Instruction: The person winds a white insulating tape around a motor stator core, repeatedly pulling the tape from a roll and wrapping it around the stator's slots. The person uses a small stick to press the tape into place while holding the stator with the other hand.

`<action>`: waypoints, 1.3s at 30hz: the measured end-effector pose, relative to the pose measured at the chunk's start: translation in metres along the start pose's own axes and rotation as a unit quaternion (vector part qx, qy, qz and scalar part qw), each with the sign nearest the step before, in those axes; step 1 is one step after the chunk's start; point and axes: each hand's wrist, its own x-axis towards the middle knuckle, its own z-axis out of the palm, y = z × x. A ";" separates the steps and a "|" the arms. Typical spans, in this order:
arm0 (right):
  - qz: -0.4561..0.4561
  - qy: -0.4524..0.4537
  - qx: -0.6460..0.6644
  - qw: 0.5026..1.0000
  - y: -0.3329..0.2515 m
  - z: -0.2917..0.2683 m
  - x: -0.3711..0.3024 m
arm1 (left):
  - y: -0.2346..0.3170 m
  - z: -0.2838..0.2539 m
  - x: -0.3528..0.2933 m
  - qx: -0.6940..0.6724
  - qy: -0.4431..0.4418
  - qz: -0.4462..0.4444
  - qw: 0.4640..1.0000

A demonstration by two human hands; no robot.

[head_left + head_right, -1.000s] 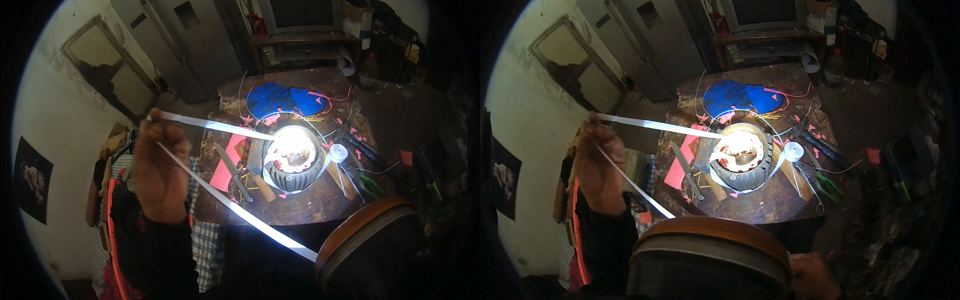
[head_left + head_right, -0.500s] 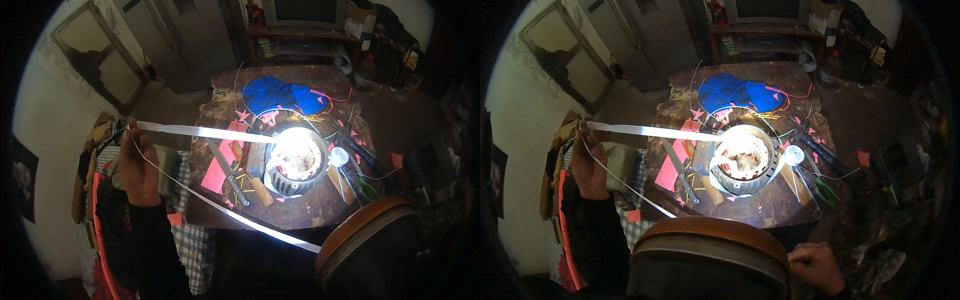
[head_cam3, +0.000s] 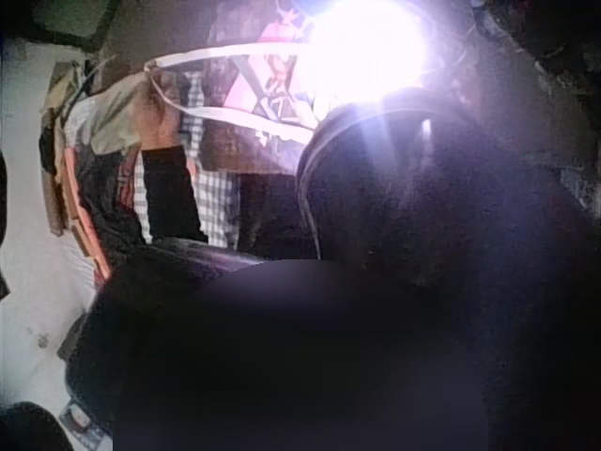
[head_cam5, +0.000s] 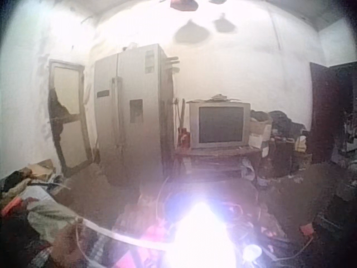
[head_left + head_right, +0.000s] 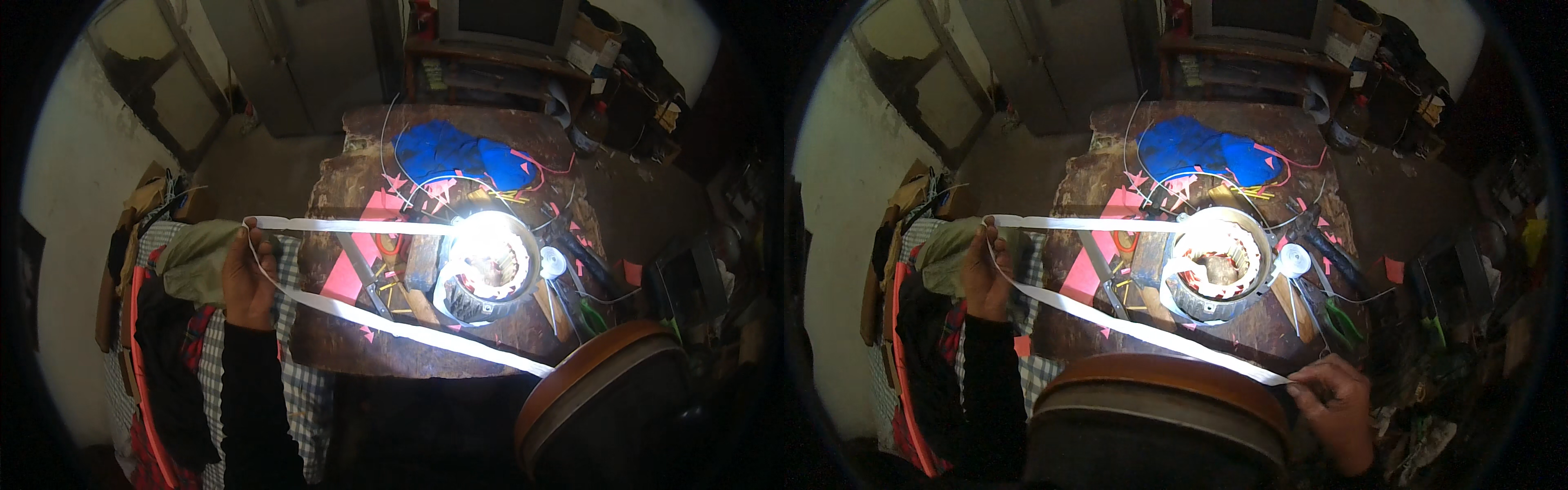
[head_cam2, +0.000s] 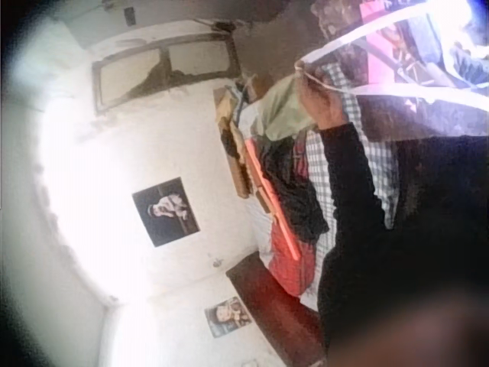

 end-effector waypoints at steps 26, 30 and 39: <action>-0.405 -0.135 -0.040 0.903 -0.049 0.070 0.025 | -0.148 0.174 -0.058 0.704 -0.202 0.178 0.657; -0.419 -0.108 -0.051 0.900 -0.040 0.068 0.022 | -0.144 0.176 -0.045 0.732 -0.258 0.223 0.590; -0.450 -0.076 -0.036 0.889 -0.037 0.074 0.023 | -0.161 0.174 -0.097 0.685 -0.393 0.057 0.611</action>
